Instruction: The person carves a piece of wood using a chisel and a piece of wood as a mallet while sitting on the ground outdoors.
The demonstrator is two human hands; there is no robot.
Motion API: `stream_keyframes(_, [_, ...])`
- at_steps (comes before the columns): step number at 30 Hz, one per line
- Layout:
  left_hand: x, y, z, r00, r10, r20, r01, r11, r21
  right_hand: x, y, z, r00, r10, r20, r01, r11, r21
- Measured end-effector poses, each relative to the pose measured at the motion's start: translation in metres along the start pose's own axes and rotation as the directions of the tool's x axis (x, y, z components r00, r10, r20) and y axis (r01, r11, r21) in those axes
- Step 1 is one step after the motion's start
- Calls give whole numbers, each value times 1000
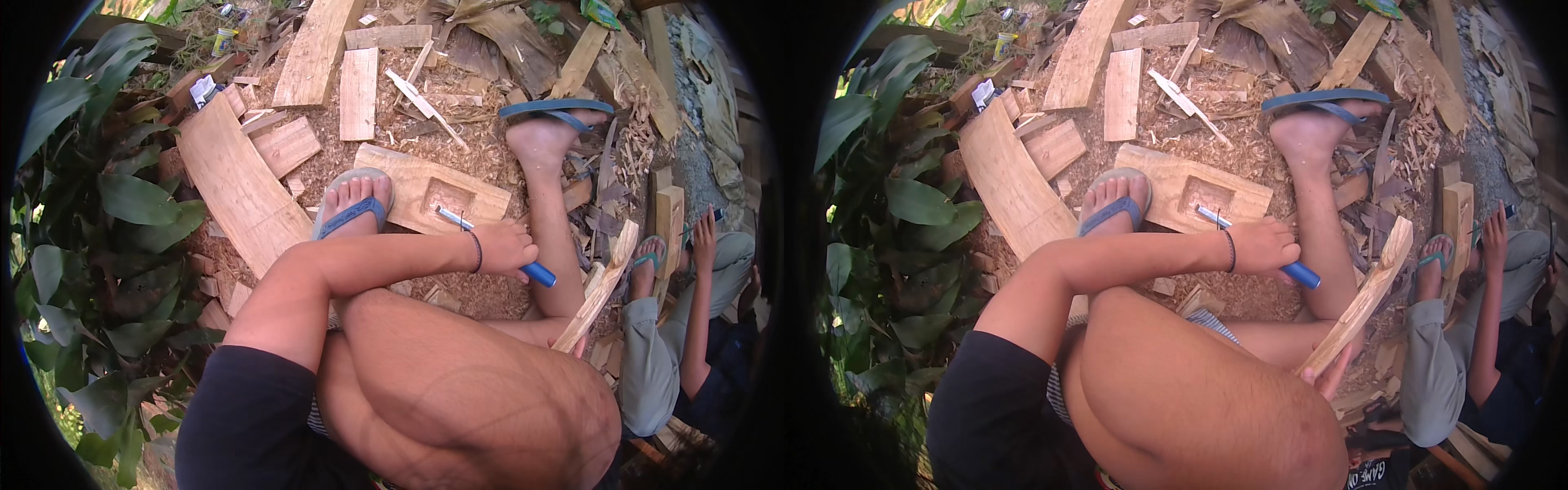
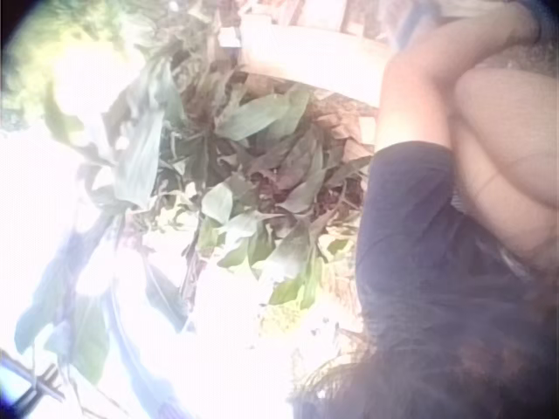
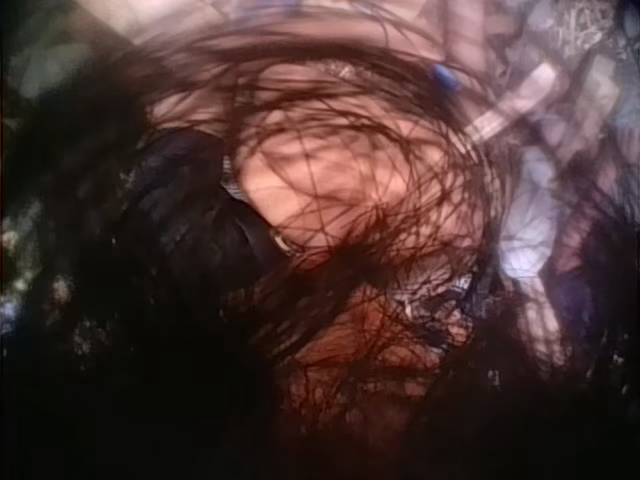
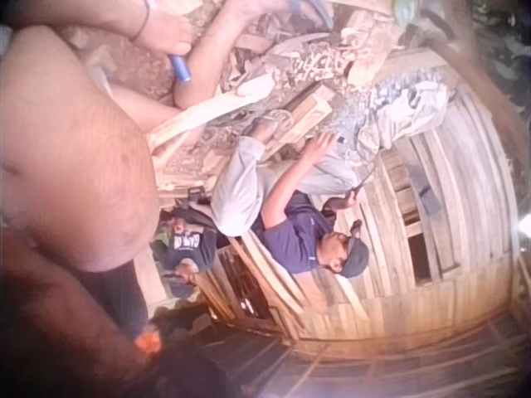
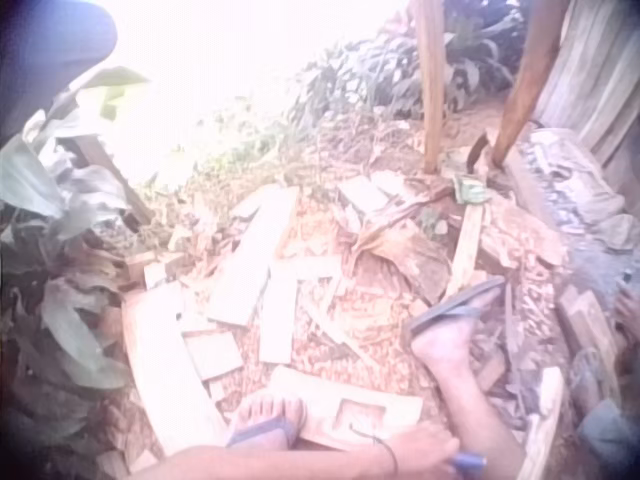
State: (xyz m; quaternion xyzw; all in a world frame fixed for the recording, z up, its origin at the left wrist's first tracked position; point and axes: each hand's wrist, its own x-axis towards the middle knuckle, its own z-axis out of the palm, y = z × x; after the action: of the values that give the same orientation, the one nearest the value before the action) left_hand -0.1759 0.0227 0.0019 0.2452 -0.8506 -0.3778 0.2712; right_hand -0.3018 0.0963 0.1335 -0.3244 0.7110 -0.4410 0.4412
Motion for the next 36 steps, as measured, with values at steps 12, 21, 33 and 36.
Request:
stream_keyframes(12, [-3,-5,4,997,-19,-73,26,995,91,52,-8,43,996,-84,23,84,996,19])
stream_keyframes(21, [-5,-1,0,998,-17,-59,24,991,130,81,-15,70,994,-106,23,105,994,39])
stream_keyframes(33, [-9,-12,-4,989,9,-145,12,989,149,131,-23,120,988,-155,11,155,986,54])
stream_keyframes(36, [-10,-5,-13,995,39,-86,-29,993,118,140,-21,130,986,-164,28,162,985,57])
